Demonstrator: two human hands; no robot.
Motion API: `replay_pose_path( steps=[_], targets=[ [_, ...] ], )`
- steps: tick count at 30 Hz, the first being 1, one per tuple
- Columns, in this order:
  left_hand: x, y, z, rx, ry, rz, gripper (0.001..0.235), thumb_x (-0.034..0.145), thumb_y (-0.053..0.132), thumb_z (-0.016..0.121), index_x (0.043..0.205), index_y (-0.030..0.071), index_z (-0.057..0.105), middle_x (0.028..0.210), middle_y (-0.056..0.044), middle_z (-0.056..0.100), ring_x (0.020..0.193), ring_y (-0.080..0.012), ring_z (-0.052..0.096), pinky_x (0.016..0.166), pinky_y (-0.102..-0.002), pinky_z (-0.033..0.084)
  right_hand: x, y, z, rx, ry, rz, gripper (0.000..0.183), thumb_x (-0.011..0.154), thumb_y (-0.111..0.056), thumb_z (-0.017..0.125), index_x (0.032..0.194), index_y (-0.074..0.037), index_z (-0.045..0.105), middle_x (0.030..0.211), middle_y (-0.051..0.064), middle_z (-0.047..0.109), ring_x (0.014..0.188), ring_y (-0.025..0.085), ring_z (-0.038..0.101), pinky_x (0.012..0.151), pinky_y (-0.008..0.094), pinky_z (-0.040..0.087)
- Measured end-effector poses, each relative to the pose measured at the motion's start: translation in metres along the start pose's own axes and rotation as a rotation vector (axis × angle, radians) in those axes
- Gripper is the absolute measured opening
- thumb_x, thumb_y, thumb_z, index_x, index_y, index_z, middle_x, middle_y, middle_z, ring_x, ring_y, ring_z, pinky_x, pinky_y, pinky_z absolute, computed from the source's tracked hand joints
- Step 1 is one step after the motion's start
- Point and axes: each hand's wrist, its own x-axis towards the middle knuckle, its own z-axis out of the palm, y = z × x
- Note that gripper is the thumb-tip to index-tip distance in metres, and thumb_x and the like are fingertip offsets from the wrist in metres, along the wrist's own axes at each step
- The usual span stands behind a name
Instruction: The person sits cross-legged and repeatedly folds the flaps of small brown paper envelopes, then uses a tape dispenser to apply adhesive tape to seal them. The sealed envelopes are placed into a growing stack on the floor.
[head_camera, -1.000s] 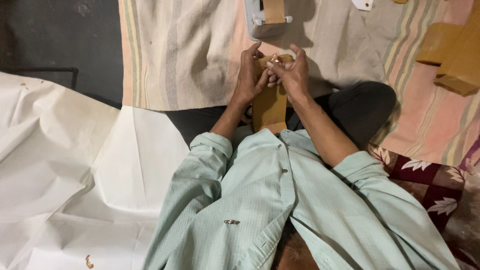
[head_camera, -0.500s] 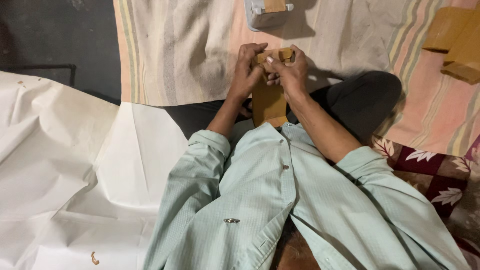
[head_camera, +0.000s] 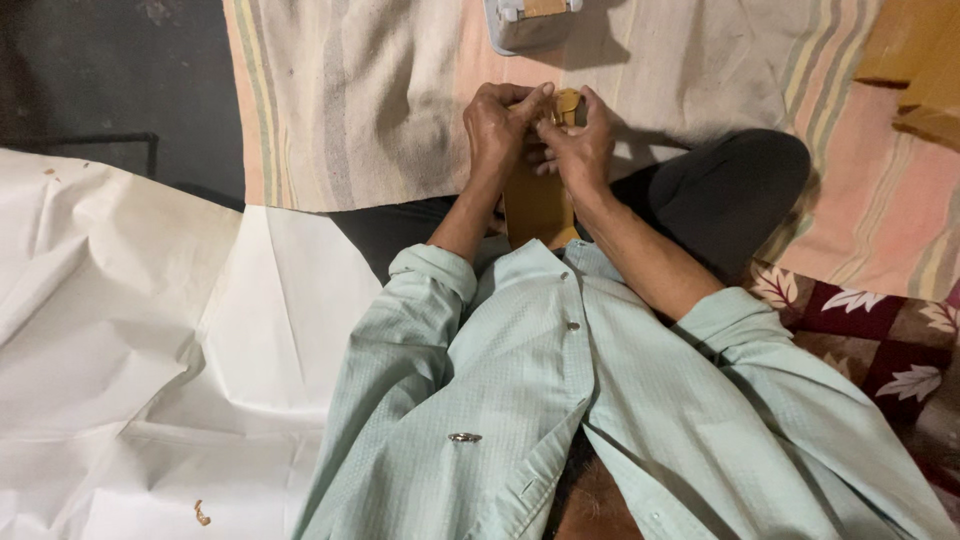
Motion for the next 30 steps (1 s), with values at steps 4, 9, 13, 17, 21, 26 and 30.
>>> replay_pose_path(
  steps=[4,9,13,17,21,26,30],
  targets=[
    [0.000,0.000,0.003,-0.007,0.004,-0.045,0.044,0.075,0.035,0.086,0.082,-0.006,0.073,0.072,-0.016,0.075,0.061,-0.0207,0.076,0.052,-0.031,0.063,0.005,0.007,-0.005,0.071,-0.039,0.038,0.090,0.095,-0.005,0.071,0.160,-0.002,0.008,0.091,0.018,0.074,0.060,0.020,0.071,0.044,0.030,0.056],
    [-0.004,-0.004,0.002,0.005,0.009,0.055,0.044,0.073,0.034,0.089,0.076,-0.007,0.073,0.074,-0.015,0.070,0.058,-0.0206,0.071,0.049,-0.033,0.058,0.005,0.013,-0.012,0.053,-0.060,0.015,0.090,0.098,-0.005,0.068,0.161,-0.005,0.003,0.088,0.016,0.073,0.059,0.020,0.071,0.045,0.030,0.058],
    [-0.003,-0.003,0.003,0.070,0.031,0.147,0.044,0.074,0.035,0.090,0.075,-0.007,0.075,0.074,-0.014,0.069,0.058,-0.0208,0.068,0.049,-0.033,0.054,0.002,0.000,-0.016,-0.191,-0.063,-0.140,0.088,0.101,-0.007,0.068,0.162,-0.002,0.005,0.085,0.015,0.074,0.056,0.019,0.071,0.041,0.030,0.058],
    [-0.001,0.000,0.003,0.060,0.002,0.079,0.042,0.074,0.035,0.088,0.076,-0.004,0.074,0.070,-0.013,0.070,0.053,-0.0186,0.069,0.045,-0.031,0.055,-0.002,-0.013,-0.013,-0.337,-0.017,-0.105,0.087,0.098,-0.012,0.071,0.160,0.004,0.012,0.087,0.014,0.076,0.051,0.017,0.070,0.038,0.029,0.056],
    [-0.005,0.000,0.003,0.057,0.014,0.044,0.042,0.075,0.036,0.088,0.074,-0.003,0.072,0.064,-0.013,0.071,0.053,-0.0170,0.069,0.046,-0.031,0.055,-0.012,-0.007,-0.018,-0.379,0.084,0.007,0.089,0.087,-0.019,0.081,0.153,0.005,0.025,0.076,0.016,0.070,0.048,0.020,0.064,0.037,0.033,0.051],
    [0.004,-0.008,0.005,0.107,0.023,0.088,0.043,0.074,0.037,0.089,0.072,-0.002,0.072,0.067,-0.013,0.073,0.055,-0.0162,0.070,0.049,-0.031,0.057,-0.023,0.010,-0.051,-0.925,0.162,-0.366,0.088,0.084,-0.045,0.098,0.139,-0.001,0.045,0.088,0.013,0.070,0.077,0.026,0.071,0.077,0.040,0.059],
    [0.010,-0.010,0.010,0.083,-0.036,0.109,0.039,0.076,0.034,0.089,0.072,-0.001,0.072,0.067,-0.011,0.074,0.057,-0.0144,0.070,0.053,-0.030,0.057,-0.006,0.004,-0.061,-0.821,0.016,-0.506,0.087,0.083,-0.039,0.097,0.144,-0.004,0.046,0.122,0.019,0.062,0.112,0.032,0.063,0.098,0.040,0.054]
  ],
)
